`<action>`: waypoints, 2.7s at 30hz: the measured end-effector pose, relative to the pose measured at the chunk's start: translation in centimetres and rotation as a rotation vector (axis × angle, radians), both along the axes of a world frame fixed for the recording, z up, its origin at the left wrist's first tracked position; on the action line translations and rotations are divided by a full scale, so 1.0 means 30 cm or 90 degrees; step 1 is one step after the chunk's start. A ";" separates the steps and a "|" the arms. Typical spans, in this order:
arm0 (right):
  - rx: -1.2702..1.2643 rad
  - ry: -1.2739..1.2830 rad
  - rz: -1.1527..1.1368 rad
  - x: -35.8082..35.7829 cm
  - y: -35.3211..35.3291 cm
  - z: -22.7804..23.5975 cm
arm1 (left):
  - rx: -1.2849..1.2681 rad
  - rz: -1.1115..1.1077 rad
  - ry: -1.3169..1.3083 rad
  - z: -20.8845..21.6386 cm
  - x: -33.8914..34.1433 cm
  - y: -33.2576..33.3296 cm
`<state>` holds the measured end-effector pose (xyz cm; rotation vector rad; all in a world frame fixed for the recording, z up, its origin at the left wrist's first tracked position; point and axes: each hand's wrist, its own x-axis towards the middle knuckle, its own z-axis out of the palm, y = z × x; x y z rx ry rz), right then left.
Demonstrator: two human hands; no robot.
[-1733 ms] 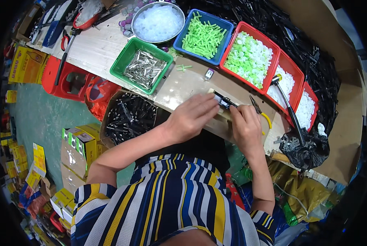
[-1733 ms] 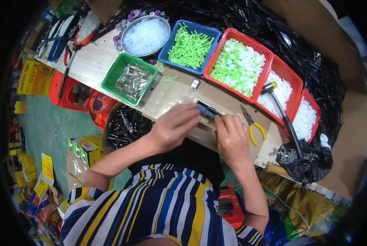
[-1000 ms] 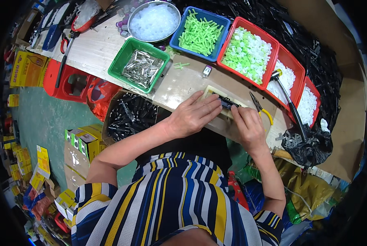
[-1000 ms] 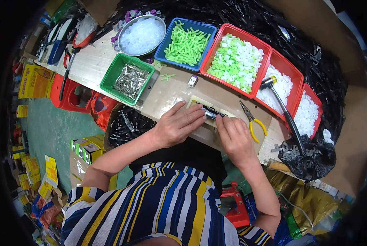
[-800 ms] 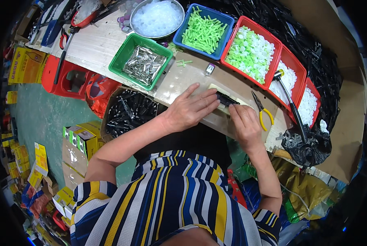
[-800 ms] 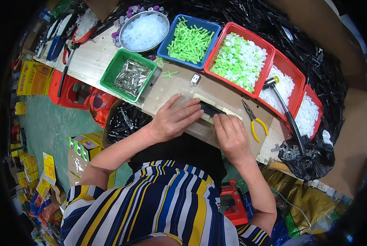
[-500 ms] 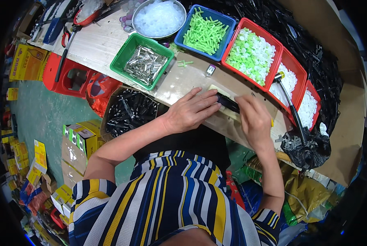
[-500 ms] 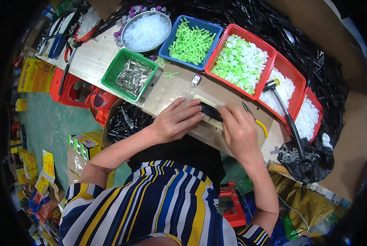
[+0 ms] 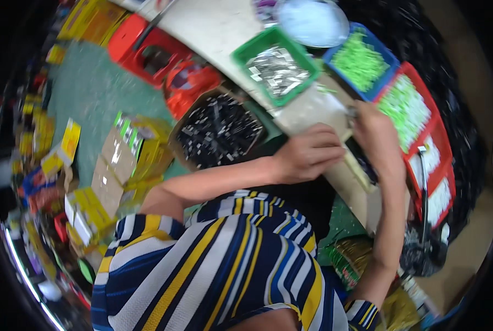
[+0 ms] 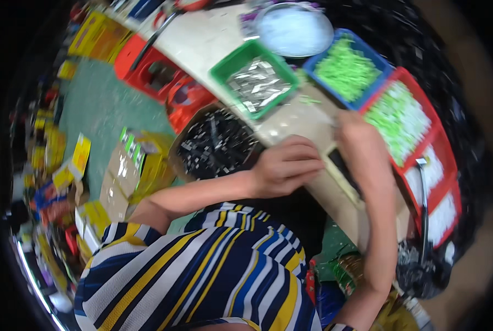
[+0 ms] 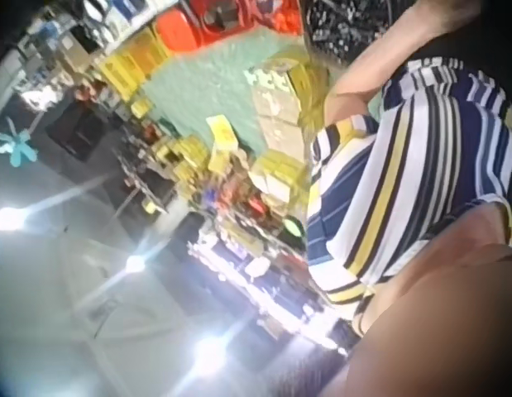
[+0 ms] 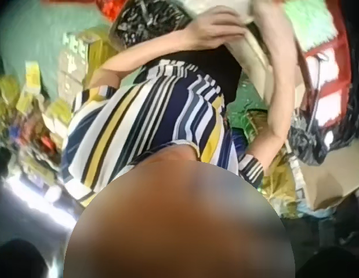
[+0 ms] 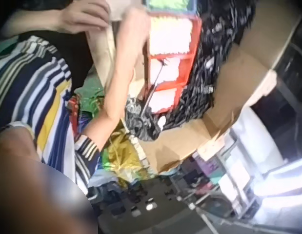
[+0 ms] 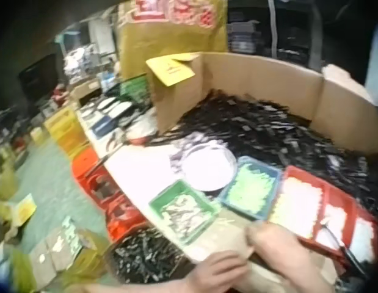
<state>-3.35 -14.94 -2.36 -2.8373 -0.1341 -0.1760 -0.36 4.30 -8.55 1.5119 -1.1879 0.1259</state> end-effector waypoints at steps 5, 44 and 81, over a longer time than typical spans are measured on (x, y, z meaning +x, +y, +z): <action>0.487 -0.008 -0.233 -0.148 0.058 0.100 | -0.106 -0.100 0.784 0.087 -0.070 -0.002; 0.138 -0.058 -0.199 -0.213 0.082 0.013 | 0.077 -0.017 -0.124 0.018 0.030 -0.051; 0.084 -0.058 -0.355 -0.021 -0.197 0.060 | 0.446 0.185 -0.199 0.170 0.454 0.128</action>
